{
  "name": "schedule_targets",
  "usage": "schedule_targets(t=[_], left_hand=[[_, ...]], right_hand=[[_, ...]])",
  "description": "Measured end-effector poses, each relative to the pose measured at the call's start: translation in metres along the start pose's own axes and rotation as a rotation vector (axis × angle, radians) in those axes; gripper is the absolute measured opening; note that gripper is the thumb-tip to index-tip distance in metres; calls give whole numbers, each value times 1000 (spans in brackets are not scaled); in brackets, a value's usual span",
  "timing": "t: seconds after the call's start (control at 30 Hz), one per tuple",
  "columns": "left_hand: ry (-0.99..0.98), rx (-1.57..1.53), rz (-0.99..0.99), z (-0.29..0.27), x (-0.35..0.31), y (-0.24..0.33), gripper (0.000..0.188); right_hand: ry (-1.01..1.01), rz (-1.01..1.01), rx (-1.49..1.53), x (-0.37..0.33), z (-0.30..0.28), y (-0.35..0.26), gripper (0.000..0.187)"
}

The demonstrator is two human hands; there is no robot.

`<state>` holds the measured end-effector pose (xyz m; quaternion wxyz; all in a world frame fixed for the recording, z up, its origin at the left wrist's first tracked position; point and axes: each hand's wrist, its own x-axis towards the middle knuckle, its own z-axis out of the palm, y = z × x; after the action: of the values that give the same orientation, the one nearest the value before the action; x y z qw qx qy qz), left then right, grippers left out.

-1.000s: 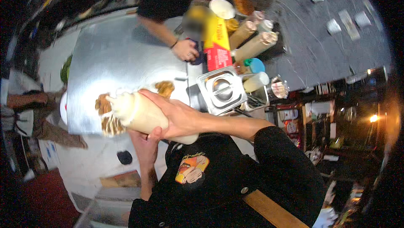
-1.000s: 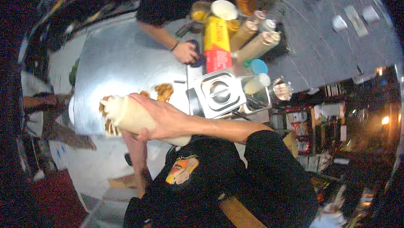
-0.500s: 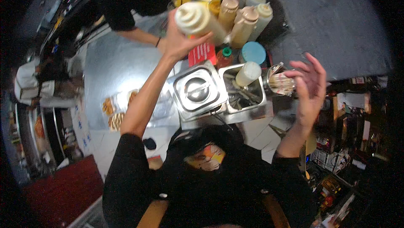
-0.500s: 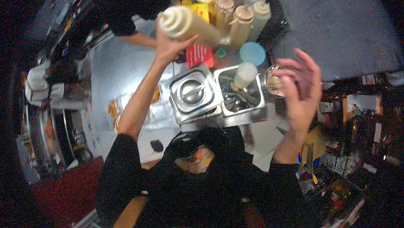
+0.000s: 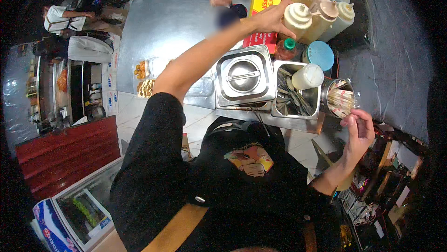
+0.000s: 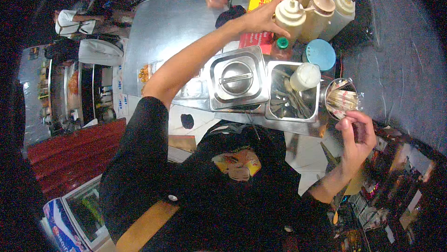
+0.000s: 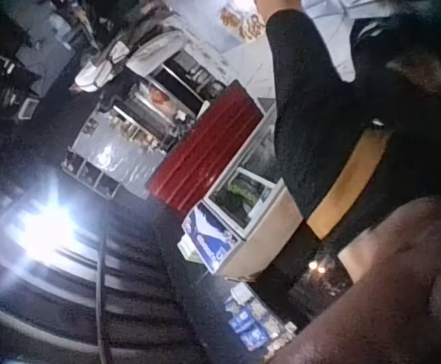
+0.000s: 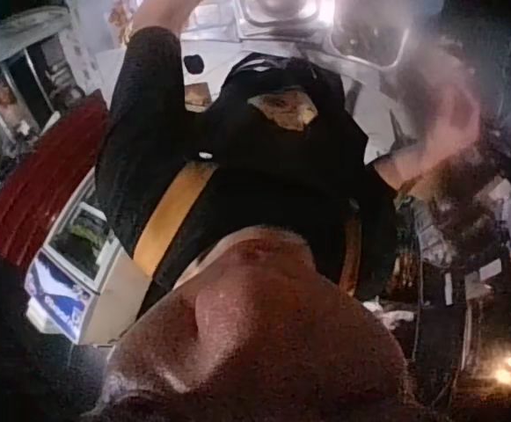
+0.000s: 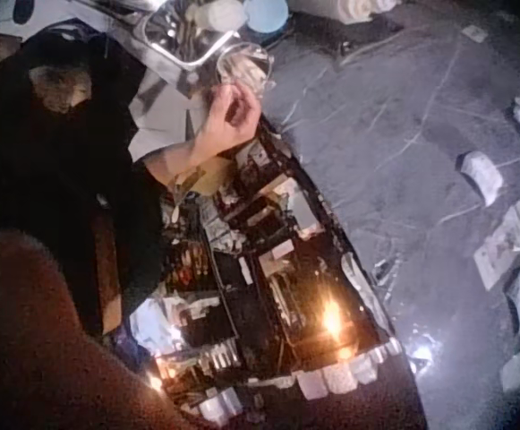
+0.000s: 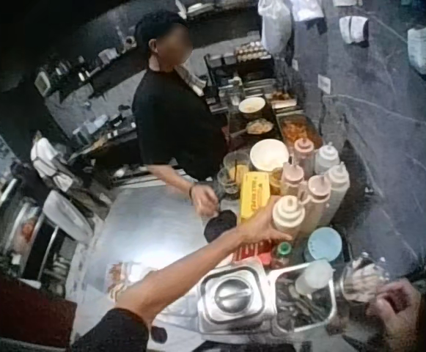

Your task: The person assembles food orders at a street food stall. They place fried items into plastic containers, add sauces from squeeze bottles, and include kimchi and lettuce. The person then places the containers into a plastic bag and hands it to a customer.

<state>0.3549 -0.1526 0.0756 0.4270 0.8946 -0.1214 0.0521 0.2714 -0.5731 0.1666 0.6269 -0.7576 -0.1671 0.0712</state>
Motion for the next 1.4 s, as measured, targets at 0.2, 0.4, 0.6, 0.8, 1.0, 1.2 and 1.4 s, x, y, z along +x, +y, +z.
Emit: schedule_targets(t=[0.2, 0.4, 0.6, 0.8, 1.0, 1.2, 1.4], left_hand=[[321, -74, -65, -109, -151, 71, 38], [1663, 50, -875, -59, -533, -15, 42], [1695, -634, -979, -3, -601, -67, 54], [1694, -676, -963, -39, -608, -95, 41], [1539, -610, -979, -87, -620, -126, 35], [1115, -46, -1061, -180, -638, -198, 31], [631, 150, -905, -282, -577, -277, 30]], right_hand=[[35, 65, -45, -25, 66, -71, 36], [-889, -56, -39, -50, 183, -115, 14], [-775, -123, -401, -84, 412, -1, 16], [-494, -565, -585, 5, 528, 59, 21], [-801, -505, -802, 56, 581, 78, 20], [-638, -300, -772, 83, 573, 95, 19], [-358, -9, -890, 129, 548, 117, 19]])
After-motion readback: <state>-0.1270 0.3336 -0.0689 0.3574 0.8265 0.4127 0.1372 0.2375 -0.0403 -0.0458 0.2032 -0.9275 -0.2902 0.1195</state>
